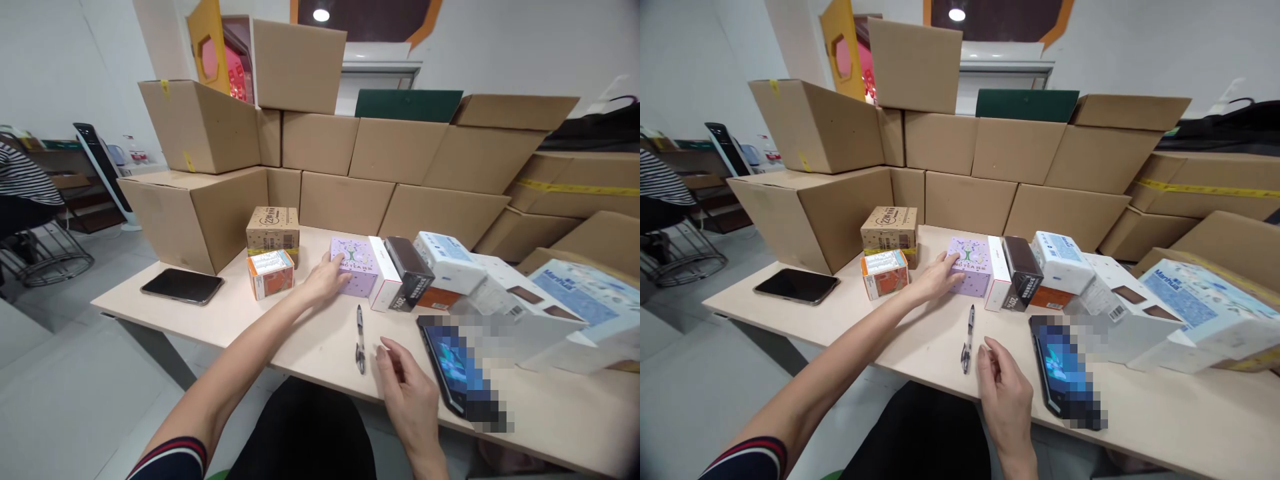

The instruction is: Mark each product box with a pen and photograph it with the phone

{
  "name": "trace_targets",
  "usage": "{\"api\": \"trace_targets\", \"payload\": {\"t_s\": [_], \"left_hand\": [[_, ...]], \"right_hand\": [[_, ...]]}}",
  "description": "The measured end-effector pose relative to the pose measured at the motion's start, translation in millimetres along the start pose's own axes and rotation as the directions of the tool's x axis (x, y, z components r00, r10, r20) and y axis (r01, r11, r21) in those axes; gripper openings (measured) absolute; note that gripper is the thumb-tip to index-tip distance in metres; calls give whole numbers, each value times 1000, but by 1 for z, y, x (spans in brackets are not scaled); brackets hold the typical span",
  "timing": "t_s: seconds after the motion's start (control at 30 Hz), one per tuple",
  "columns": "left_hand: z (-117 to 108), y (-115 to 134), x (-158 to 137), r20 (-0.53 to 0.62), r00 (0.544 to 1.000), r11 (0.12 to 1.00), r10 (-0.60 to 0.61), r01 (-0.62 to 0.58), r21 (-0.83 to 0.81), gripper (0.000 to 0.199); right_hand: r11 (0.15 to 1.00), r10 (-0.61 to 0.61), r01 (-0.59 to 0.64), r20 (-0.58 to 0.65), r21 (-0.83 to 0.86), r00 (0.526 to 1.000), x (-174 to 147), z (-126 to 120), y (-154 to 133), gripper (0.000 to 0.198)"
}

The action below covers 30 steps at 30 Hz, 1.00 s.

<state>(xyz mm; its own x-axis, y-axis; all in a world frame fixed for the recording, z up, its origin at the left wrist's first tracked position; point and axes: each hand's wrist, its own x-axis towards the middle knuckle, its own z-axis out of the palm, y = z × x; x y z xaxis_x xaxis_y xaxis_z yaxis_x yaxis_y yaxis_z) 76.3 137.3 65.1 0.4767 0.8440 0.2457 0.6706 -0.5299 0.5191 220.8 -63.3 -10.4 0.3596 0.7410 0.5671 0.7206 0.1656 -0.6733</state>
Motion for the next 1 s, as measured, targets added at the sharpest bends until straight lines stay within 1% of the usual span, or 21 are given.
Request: {"api": "trace_targets", "payload": {"t_s": [0.07,0.13,0.2,0.23,0.27,0.3,0.33,0.37,0.4,0.43,0.47,0.5,0.53,0.6,0.63,0.67,0.7,0.77,0.87,0.93,1.0], "left_hand": [[4,3,4,9,1000,1000,18,-17,-6,61],[2,8,1,15,999,999,37,-37,-6,69],[-7,12,-12,7,998,998,62,-62,6,72],[-14,12,-21,-5,997,997,75,-74,16,68],[-24,10,-31,-44,995,995,94,-93,35,61],[-34,6,-43,-144,981,989,133,-121,91,54],[-46,-1,-55,-269,954,986,133,-99,135,52],[-58,-11,-67,-376,921,985,101,-39,169,52],[-70,-23,-78,-455,890,981,35,56,185,56],[-80,-37,-87,-487,872,970,-43,152,188,63],[-89,-51,-95,-477,870,957,-127,234,171,71],[-96,-65,-102,-437,878,948,-195,283,147,77],[-100,-77,-107,-384,894,948,-230,296,120,81],[-102,-94,-113,-265,944,976,-196,215,45,83],[-100,-97,-115,-218,962,986,-163,168,3,79],[-95,-96,-116,-209,966,989,-150,148,-27,73],[-89,-92,-119,-233,958,986,-167,159,-51,65],[-71,-73,-125,-288,929,972,-232,210,-106,58],[-36,-36,-137,-363,896,967,-256,228,-117,54],[-13,-14,-143,-432,876,976,-216,202,-79,53],[5,-1,-147,-469,871,989,-145,134,-58,60]], "right_hand": [[1000,5,-5,6,-1,1000,0,0,0,37],[1000,21,-21,-1,-2,1000,0,0,0,38],[999,42,-42,-7,3,999,0,0,0,39],[999,49,-49,-6,6,999,0,-1,0,39],[998,55,-55,-2,9,998,0,-1,0,39],[998,58,-58,5,11,998,1,-2,-1,38],[998,58,-58,13,14,998,1,-2,-1,38],[998,58,-59,19,15,998,1,-2,-2,38],[998,60,-60,25,14,998,1,-2,-3,38],[998,61,-61,32,12,998,1,-2,-3,38],[998,61,-62,40,10,997,1,-2,-4,38],[998,62,-62,45,7,997,1,-2,-4,38],[998,62,-63,50,6,997,1,-1,-5,38],[998,60,-61,55,7,997,0,0,-4,37],[998,61,-61,56,7,997,0,0,-4,37],[998,63,-63,60,7,996,-1,0,-3,37],[998,64,-65,63,6,996,-1,0,-3,38],[998,69,-70,74,0,995,0,0,-2,38],[997,81,-80,80,-11,994,1,0,-3,40],[996,87,-86,75,-17,993,1,0,-4,40],[996,92,-91,71,-17,993,1,-1,-4,40]]}}
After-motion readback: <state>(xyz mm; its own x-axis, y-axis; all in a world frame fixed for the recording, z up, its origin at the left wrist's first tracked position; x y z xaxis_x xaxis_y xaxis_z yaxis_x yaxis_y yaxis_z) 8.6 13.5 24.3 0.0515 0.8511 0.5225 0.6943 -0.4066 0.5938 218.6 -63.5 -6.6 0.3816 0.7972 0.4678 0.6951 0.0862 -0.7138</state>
